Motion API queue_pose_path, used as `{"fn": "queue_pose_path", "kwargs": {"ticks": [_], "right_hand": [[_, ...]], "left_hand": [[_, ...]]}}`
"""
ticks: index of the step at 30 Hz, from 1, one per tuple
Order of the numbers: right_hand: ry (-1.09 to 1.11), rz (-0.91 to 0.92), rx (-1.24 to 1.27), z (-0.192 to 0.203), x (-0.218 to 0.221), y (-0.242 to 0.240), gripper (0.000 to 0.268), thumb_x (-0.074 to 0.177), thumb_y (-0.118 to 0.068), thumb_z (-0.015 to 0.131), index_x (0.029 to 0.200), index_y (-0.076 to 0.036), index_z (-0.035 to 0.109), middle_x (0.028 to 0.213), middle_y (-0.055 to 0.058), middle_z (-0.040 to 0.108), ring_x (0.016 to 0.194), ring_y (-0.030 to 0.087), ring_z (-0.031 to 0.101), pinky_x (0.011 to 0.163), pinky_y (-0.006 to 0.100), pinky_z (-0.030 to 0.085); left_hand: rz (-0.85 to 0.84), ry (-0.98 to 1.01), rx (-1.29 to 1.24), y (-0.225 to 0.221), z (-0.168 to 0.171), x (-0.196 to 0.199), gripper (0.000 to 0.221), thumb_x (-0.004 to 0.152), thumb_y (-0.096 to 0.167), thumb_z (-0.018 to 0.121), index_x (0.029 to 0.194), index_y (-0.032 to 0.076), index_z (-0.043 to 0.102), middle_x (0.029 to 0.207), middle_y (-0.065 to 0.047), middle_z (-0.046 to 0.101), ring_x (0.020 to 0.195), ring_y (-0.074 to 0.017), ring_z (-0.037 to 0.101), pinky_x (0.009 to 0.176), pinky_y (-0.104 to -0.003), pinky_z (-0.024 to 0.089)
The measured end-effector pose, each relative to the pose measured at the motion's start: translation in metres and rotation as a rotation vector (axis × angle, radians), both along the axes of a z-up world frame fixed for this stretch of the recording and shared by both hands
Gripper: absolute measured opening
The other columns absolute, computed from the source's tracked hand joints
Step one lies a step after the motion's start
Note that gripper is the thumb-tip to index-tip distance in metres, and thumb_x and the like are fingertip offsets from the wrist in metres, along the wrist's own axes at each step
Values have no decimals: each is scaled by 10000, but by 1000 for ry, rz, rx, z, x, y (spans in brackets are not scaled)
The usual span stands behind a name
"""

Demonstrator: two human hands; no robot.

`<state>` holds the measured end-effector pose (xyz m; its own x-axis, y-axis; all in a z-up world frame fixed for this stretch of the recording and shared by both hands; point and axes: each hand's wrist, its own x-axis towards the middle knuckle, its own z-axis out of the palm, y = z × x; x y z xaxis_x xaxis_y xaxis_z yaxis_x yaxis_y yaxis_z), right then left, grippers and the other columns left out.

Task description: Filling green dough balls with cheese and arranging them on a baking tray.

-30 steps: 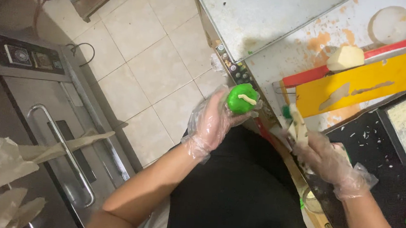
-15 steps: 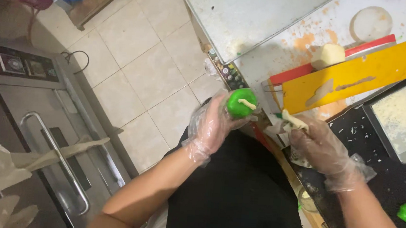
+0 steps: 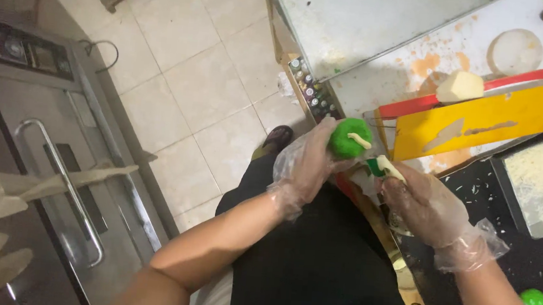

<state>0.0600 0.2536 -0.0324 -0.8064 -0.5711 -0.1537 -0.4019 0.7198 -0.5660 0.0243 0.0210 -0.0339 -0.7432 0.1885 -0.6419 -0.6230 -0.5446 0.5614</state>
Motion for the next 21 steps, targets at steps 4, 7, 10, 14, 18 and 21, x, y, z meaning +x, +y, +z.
{"fn": "queue_pose_path", "kwargs": {"ticks": [4, 7, 10, 14, 18, 21], "right_hand": [[-270, -213, 129, 17, -5, -15, 566, 1018, -522, 213, 1108, -153, 633, 865, 144, 683, 780, 391, 666, 712, 494, 481], [-397, -338, 228, 40, -12, -28, 534, 1033, -500, 274, 1204, -160, 649, 871, 129, 702, 758, 321, 679, 696, 449, 502], [-412, -378, 249, 32, -7, -18, 382, 1032, -404, 392, 1202, -169, 640, 875, 107, 716, 786, 317, 668, 742, 436, 488], [-579, -451, 406, 60, -21, -41, 394, 1030, -459, 374, 1217, -257, 656, 1000, 90, 767, 997, 288, 720, 920, 401, 490], [-542, -514, 319, 66, -24, -49, 476, 1025, -520, 358, 1037, -188, 699, 753, 76, 645, 722, 248, 633, 715, 404, 465], [-636, -552, 466, 68, -30, -55, 542, 997, -581, 325, 1178, -232, 699, 873, 132, 727, 884, 310, 717, 838, 413, 504]], "left_hand": [[-397, 858, -1082, -3, -40, 17, 661, 870, 444, 752, 1407, 133, 524, 1355, -116, 665, 1244, -291, 657, 1043, -391, 504], [-402, 921, -1140, 0, -65, 27, 707, 914, 389, 752, 1492, 117, 449, 1459, -142, 605, 1310, -323, 619, 1096, -408, 487], [-395, 944, -1143, 2, -62, 24, 711, 906, 379, 765, 1477, 101, 443, 1416, -151, 629, 1273, -322, 642, 1082, -408, 501], [-275, 988, -1011, 23, -116, 33, 767, 895, 300, 800, 1502, 27, 419, 1526, -187, 528, 1413, -327, 540, 1224, -419, 418], [-306, 926, -1073, 6, -46, 20, 736, 870, 278, 837, 1462, 77, 450, 1351, -152, 663, 1221, -317, 671, 1044, -402, 538], [-447, 798, -925, 1, -29, 14, 520, 884, 373, 745, 1283, 125, 522, 1219, -88, 708, 1101, -300, 708, 914, -400, 538]]}}
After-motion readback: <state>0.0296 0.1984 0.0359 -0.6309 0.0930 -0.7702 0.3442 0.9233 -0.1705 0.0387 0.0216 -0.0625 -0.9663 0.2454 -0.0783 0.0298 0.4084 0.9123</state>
